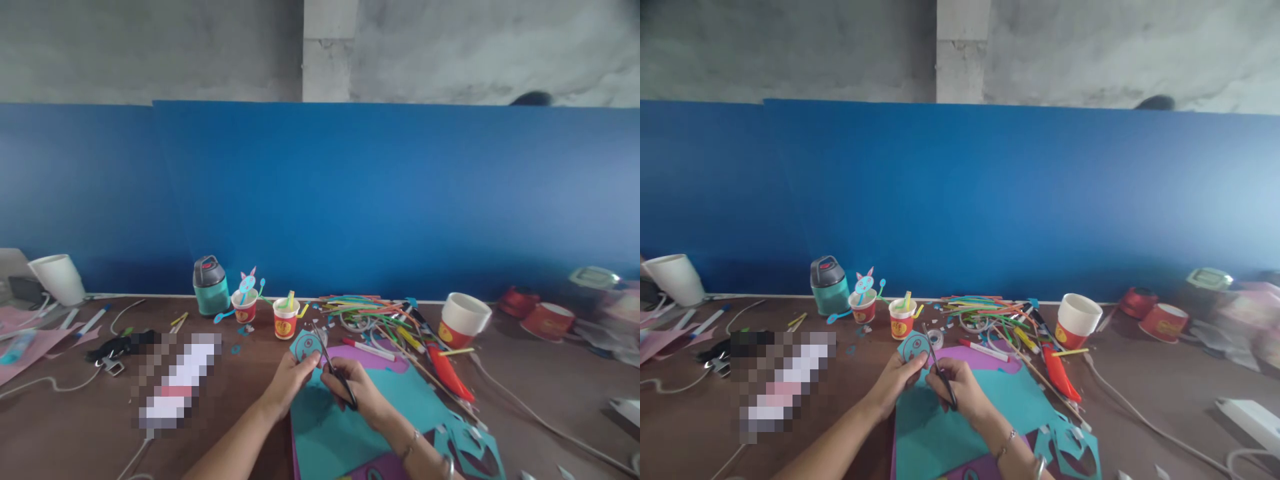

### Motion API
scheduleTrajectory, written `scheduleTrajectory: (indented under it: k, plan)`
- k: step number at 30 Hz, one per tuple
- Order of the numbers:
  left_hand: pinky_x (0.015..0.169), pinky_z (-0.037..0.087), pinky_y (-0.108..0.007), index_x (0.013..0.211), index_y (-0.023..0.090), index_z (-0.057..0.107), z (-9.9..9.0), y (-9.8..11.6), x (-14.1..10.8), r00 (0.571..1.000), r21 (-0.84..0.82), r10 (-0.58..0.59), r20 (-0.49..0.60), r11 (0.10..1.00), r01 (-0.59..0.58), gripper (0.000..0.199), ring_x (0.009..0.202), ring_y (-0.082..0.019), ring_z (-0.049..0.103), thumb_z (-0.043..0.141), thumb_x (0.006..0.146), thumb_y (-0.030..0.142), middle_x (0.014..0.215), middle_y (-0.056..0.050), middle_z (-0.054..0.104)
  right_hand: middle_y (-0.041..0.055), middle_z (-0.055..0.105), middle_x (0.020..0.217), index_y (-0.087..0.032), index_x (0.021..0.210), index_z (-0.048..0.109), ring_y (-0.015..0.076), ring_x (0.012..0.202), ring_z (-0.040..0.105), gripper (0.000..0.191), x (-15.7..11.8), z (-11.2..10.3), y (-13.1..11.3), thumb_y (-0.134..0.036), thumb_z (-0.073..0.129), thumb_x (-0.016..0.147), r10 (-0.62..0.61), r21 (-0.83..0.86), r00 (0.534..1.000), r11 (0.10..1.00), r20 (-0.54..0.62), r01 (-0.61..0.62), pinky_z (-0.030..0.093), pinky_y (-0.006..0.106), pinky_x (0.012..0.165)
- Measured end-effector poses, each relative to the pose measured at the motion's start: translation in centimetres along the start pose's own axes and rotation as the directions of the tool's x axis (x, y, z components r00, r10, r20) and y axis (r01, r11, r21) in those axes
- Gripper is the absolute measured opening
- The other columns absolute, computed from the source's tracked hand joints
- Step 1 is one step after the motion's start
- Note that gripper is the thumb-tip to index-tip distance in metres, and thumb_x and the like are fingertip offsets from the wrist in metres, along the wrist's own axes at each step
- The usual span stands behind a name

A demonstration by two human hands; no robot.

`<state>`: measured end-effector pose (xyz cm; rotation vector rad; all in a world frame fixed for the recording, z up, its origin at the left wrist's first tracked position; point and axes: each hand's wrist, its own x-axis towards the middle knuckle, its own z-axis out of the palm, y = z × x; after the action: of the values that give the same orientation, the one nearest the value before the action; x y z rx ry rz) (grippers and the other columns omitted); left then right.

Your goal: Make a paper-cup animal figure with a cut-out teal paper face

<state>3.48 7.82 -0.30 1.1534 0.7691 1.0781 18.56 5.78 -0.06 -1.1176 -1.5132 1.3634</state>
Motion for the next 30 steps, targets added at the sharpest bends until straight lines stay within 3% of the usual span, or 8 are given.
scheduleTrajectory:
  k: [8, 15, 20, 30]
  plan:
    - [0.044, 0.015, -0.022, 0.063, 0.015, 0.053, -0.4, -0.3, 0.1, 1.0, 0.062, 0.013, -0.002, 0.998, -0.013, 0.036, 0.045, -0.007, 0.022, 0.066, 0.073, 0.048, 0.046, 0.009, 0.03, -0.0099, 0.039, 0.036, -0.017, 0.062, 0.051, 0.0048, 0.029, 0.035, 0.034, 0.2, -0.1, 0.3, -0.045, 0.07, 0.066, 0.035, -0.022, 0.999, 0.999, -0.007, -0.035, 0.026, 0.016, 0.03]
    - [0.048, 0.023, -0.019, 0.063, 0.016, 0.05, -0.3, -1.1, 0.6, 0.986, -0.009, 0.014, -0.166, 1.0, -0.016, 0.04, 0.051, -0.007, 0.03, 0.069, 0.068, 0.051, 0.056, 0.006, 0.037, -0.0092, 0.04, 0.036, -0.016, 0.059, 0.05, 0.0043, 0.03, 0.036, 0.033, 0.2, 0.1, 0.2, -0.043, 0.069, 0.067, 0.037, -0.04, 0.999, 0.999, 0.003, -0.037, 0.026, 0.016, 0.031]
    - [0.051, 0.028, -0.02, 0.063, 0.017, 0.05, -0.5, -1.3, 0.5, 0.996, 0.011, 0.006, -0.094, 1.0, -0.005, 0.035, 0.053, -0.009, 0.033, 0.067, 0.071, 0.047, 0.058, 0.005, 0.037, -0.0088, 0.042, 0.037, -0.016, 0.061, 0.051, 0.0046, 0.031, 0.037, 0.029, 0.1, 0.3, 0.0, -0.038, 0.069, 0.068, 0.025, -0.005, 1.0, 1.0, 0.011, -0.025, 0.026, 0.015, 0.032]
    - [0.047, 0.022, -0.021, 0.058, 0.017, 0.047, -0.5, -0.8, 0.5, 0.996, 0.029, -0.009, -0.094, 0.999, 0.012, 0.04, 0.048, -0.008, 0.027, 0.067, 0.068, 0.05, 0.053, 0.006, 0.033, -0.0099, 0.039, 0.038, -0.017, 0.061, 0.051, 0.0044, 0.029, 0.036, 0.031, 0.5, -0.2, 1.1, -0.04, 0.069, 0.068, 0.019, -0.038, 1.0, 0.999, 0.015, -0.018, 0.028, 0.015, 0.029]
